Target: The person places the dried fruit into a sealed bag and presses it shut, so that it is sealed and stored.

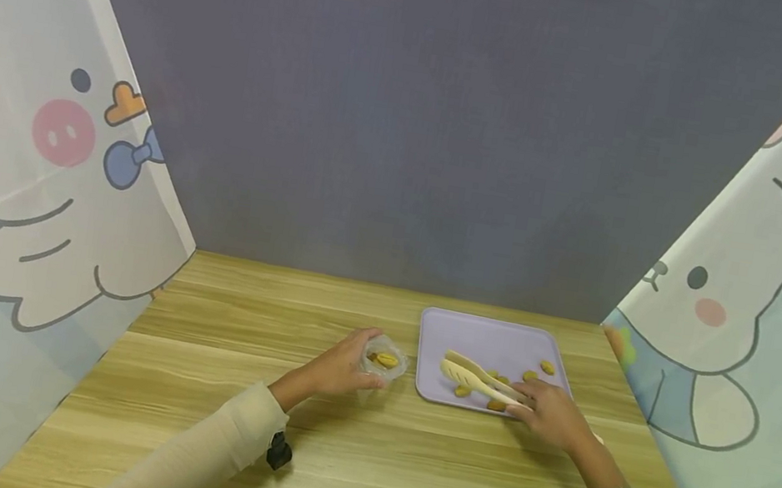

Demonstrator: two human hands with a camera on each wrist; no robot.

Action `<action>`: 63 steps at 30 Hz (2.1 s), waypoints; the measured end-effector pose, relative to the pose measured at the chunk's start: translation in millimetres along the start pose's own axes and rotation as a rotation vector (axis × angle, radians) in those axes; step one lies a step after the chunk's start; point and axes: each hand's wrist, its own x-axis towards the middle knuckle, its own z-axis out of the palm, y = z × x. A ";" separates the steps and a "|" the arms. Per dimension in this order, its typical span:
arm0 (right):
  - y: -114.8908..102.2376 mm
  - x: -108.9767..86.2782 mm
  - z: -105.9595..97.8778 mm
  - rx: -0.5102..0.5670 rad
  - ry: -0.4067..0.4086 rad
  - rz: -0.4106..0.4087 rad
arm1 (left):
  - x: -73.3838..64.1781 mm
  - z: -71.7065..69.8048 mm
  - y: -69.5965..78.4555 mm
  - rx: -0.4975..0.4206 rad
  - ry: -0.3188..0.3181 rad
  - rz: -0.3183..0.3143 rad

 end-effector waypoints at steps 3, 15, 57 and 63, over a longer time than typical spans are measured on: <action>1.7 -2.8 1.3 0.005 0.010 -0.009 | 0.2 0.2 -0.7 0.000 0.002 -0.005; 9.1 -13.8 3.0 0.004 -0.013 -0.008 | 0.2 1.3 -0.7 -0.009 -0.002 -0.012; 3.9 8.0 0.4 0.017 0.114 -0.122 | -0.4 -0.2 0.7 -0.012 -0.010 -0.003; -6.9 18.3 -5.5 0.015 0.108 -0.090 | 1.7 0.1 2.1 0.013 -0.006 0.008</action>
